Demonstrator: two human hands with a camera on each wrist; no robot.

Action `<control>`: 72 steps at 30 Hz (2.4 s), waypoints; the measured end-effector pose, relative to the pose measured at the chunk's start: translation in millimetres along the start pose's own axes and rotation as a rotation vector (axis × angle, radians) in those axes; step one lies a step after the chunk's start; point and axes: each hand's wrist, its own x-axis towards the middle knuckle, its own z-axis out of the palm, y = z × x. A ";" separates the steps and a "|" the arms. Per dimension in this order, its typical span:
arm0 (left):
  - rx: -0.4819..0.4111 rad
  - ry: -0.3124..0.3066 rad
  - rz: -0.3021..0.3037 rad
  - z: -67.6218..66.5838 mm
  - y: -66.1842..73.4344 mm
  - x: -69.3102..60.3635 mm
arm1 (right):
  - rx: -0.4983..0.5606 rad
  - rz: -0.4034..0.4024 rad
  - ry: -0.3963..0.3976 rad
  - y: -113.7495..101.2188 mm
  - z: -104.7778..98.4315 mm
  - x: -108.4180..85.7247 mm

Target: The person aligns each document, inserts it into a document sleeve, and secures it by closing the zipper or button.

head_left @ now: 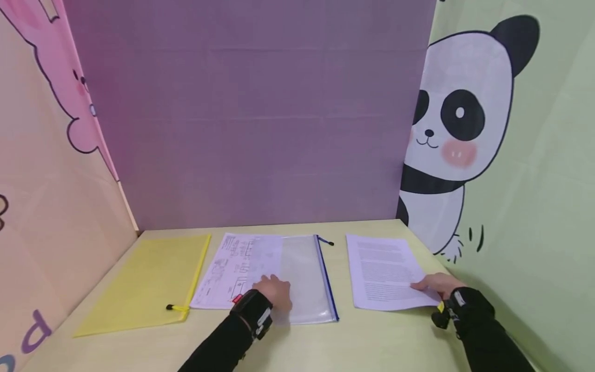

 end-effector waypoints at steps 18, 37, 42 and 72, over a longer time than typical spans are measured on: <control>-0.045 0.152 -0.242 30.9 94.4 34.3 | -0.001 0.001 0.032 -1.4 5.0 -5.0; -0.055 0.137 -0.247 37.3 100.9 46.6 | -0.069 -0.021 0.053 -5.0 5.8 -5.5; -0.014 0.163 -0.252 37.7 102.8 46.9 | -0.077 -0.064 0.064 -7.7 5.8 -11.0; -0.224 0.054 -0.244 20.3 98.2 36.5 | 0.221 -0.230 0.348 -58.1 50.0 -3.3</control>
